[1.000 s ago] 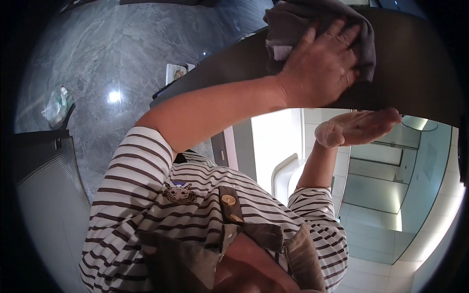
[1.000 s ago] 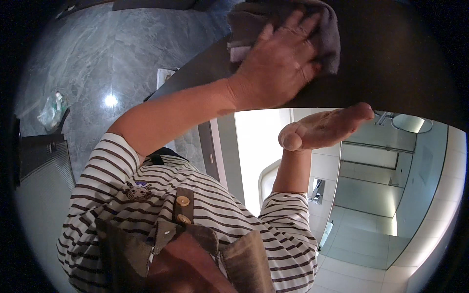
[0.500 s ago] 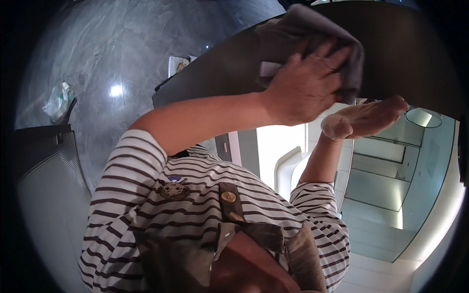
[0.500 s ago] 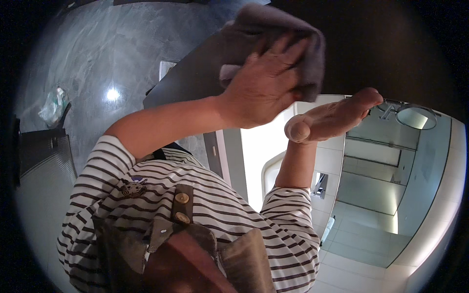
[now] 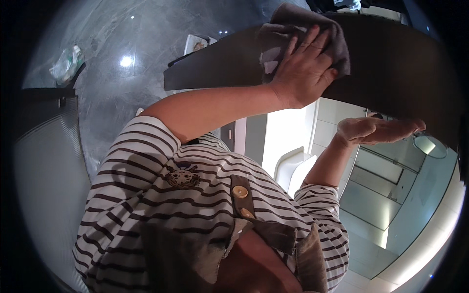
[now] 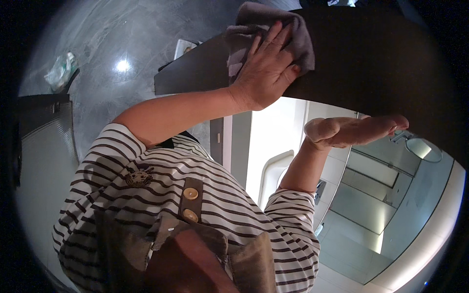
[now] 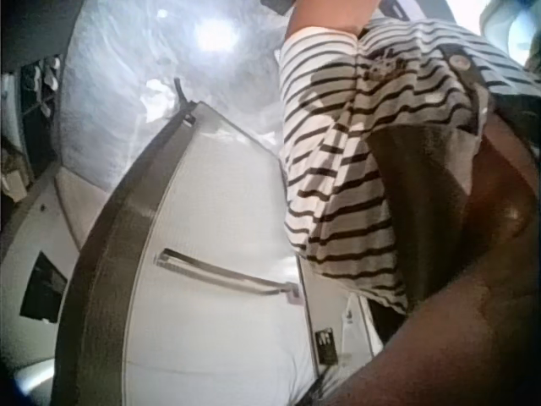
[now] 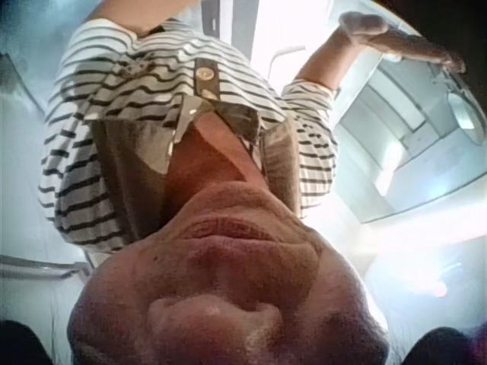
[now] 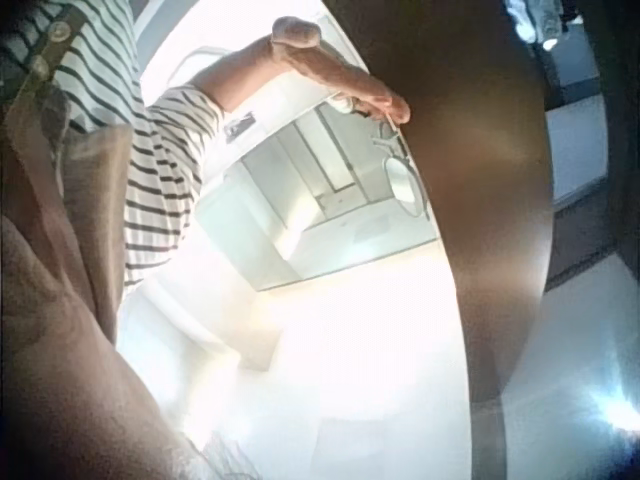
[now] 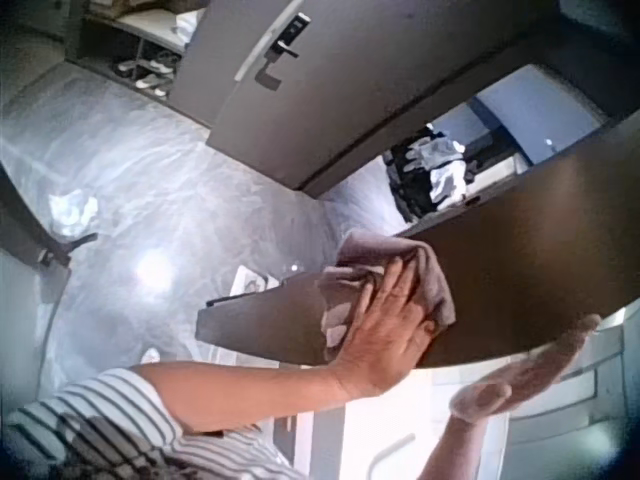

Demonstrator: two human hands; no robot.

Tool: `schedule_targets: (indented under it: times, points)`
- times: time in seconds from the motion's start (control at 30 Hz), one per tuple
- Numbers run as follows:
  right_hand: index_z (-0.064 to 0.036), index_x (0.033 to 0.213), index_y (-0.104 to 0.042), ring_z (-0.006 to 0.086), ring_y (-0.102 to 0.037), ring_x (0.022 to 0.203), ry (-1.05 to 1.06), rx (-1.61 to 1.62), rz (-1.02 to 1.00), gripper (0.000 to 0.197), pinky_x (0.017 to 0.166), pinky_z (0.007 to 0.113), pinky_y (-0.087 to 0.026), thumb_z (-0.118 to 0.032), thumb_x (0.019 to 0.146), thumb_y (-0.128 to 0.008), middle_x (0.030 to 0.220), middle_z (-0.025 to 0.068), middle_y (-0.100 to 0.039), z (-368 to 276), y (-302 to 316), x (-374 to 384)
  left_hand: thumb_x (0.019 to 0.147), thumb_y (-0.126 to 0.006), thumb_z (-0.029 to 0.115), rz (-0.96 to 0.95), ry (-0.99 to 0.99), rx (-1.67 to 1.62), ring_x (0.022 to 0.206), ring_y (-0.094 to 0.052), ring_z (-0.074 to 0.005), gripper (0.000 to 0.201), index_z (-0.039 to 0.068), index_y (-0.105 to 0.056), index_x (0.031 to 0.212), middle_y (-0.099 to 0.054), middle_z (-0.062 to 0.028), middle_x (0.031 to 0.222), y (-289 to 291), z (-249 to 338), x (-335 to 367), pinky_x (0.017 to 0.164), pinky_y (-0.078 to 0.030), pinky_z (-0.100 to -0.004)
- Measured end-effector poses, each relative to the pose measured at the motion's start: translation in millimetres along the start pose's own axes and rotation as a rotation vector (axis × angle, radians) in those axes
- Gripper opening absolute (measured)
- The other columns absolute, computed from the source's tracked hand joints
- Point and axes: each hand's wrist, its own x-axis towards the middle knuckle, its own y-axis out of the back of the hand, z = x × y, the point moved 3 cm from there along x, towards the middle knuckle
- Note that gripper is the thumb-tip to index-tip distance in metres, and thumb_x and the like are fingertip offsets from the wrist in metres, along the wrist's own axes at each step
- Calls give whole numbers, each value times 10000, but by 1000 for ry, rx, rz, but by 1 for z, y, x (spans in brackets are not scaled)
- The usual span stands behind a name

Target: The person wipes the edge of a glass partition and a dark countertop using a cloth. They move along the surfaces, cleaning different sections methodically.

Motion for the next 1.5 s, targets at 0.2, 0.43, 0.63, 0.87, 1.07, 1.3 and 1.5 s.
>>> schedule_targets:
  times: [0.2, 0.43, 0.63, 0.87, 1.07, 1.3, 1.5]
  points:
    - [55, 1465, -197, 334, -121, 1454, 83, -249, -129, 671, 1174, 484, 46, -407, 989, -305, 1521, 227, -249, -33, -14, -15, 1002, -353, 405, 47, 150, -41, 1454, -93, -372, 449, 74, -478, 1279, -217, -214, 1528, 5, -37, -43, 1132, -61, -582]
    - [-26, 1391, -401, 342, -250, 1424, 14, 9, -211, 526, 1124, 495, 179, -242, 915, -460, 1389, 166, -497, -70, -38, -51, 974, -403, 344, -5, 286, -10, 1446, -90, -386, 420, 47, -475, 1262, -194, -213, 1524, 5, -56, -88, 1114, -122, -615]
    - [-73, 1298, -504, 323, -320, 1391, -10, -124, -262, 419, 1103, 528, 200, -188, 894, -508, 1246, 110, -624, -64, -46, -61, 993, -366, 366, -34, 409, -25, 1441, -90, -396, 439, 25, -466, 1251, -191, -222, 1514, 1, -59, -103, 1117, -121, -608]
    - [-99, 1210, -563, 293, -428, 1292, 0, -245, -243, 348, 1090, 545, 212, -196, 877, -535, 1117, 31, -694, -51, -53, -60, 988, -380, 348, -27, 549, -28, 1434, -105, -394, 437, 23, -453, 1272, -189, -214, 1517, -15, -67, -110, 1122, -130, -580]
    - [-111, 1150, -602, 272, -481, 1237, -33, -276, -211, 294, 1106, 554, 183, -145, 869, -525, 1041, 28, -717, -37, -48, -62, 983, -380, 350, 33, 706, -3, 1416, -141, -410, 442, 32, -453, 1281, -212, -214, 1508, -30, -92, -115, 1116, -164, -543]
    - [-83, 1089, -634, 258, -504, 1193, -43, -290, -198, 271, 1120, 530, 163, -113, 847, -515, 1015, 43, -722, -38, -52, -64, 983, -393, 323, 76, 932, -14, 1405, -174, -389, 540, 20, -311, 1423, -210, -214, 1512, -37, -150, -134, 1155, -146, -425]
    - [-50, 1040, -651, 249, -539, 1129, 4, -338, -168, 271, 1140, 500, 63, -56, 808, -510, 1019, 55, -720, -89, -10, -43, 966, -392, 351, 126, 1030, -42, 1360, -251, -378, 430, 53, -456, 1268, -289, -169, 1473, -11, -130, -180, 1075, -240, -521]
